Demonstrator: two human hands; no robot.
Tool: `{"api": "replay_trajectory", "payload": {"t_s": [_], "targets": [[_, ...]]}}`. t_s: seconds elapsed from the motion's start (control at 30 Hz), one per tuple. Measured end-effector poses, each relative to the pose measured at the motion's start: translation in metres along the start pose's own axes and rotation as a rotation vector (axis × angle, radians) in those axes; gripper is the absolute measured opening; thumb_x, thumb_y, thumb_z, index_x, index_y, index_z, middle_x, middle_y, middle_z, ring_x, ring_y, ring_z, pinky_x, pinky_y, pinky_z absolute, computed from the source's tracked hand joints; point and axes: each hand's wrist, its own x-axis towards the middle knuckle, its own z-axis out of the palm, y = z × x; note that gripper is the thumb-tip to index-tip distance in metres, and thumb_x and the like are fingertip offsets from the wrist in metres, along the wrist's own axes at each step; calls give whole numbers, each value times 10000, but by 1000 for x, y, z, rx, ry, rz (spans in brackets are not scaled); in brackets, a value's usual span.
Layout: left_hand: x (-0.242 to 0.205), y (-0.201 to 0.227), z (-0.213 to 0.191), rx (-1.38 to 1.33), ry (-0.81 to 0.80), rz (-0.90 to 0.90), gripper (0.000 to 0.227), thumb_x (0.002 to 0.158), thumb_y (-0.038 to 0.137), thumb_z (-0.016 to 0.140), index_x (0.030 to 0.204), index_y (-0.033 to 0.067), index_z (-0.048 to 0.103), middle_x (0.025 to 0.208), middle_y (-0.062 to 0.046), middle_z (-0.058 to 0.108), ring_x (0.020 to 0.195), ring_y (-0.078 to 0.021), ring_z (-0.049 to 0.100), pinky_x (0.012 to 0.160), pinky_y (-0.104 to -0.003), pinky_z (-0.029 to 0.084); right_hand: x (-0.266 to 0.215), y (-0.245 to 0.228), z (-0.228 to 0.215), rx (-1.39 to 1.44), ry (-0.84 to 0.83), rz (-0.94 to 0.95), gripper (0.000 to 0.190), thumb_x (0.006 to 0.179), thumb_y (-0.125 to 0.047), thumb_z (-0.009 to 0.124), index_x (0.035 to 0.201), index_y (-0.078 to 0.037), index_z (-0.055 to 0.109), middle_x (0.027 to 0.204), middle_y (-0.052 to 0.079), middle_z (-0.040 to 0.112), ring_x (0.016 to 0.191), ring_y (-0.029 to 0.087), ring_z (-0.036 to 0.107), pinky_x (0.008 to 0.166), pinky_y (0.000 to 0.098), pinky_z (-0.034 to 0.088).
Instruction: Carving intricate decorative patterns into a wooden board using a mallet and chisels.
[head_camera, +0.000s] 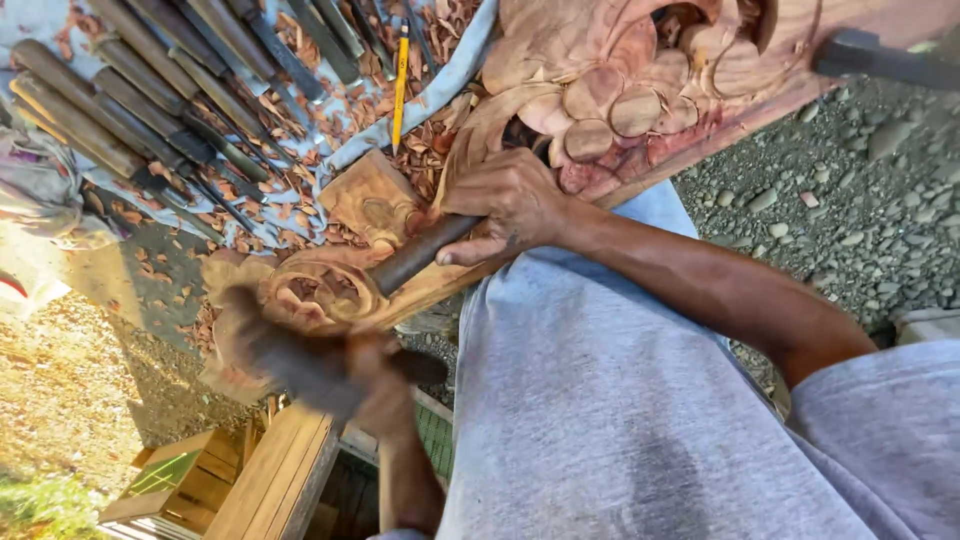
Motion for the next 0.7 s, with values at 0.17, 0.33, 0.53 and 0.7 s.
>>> {"api": "replay_trajectory", "payload": {"t_s": [0.17,0.33,0.53,0.7], "targets": [[50,83,10,-87,-146,-185,707,821,133,597,1463,-6,338,1065,-2,679,793,-119,643,746,-239,568,4,-1,-1,-25,-20,-14,440,837,-502,833,861,-84,694,699,53,598,614,260,617,568,418,460],[43,63,22,56,-156,-117,864,888,88,710,1643,-10,301,975,-31,617,822,-118,568,748,-267,508,-7,11,3,-101,17,-44,452,820,-519,841,838,-95,687,718,57,618,612,258,615,550,413,454],[41,60,25,-10,-142,-110,882,858,99,633,1655,37,260,996,0,689,805,-70,642,712,-222,537,-5,8,1,-71,10,19,453,863,-518,824,889,-87,686,745,54,596,654,260,612,579,411,460],[36,46,-6,-74,-147,-205,792,938,66,676,1657,46,344,1021,-50,648,879,-122,629,796,-265,543,-25,-49,-15,-103,2,-132,533,824,-625,770,831,-101,675,658,32,550,557,229,541,497,407,424]]}}
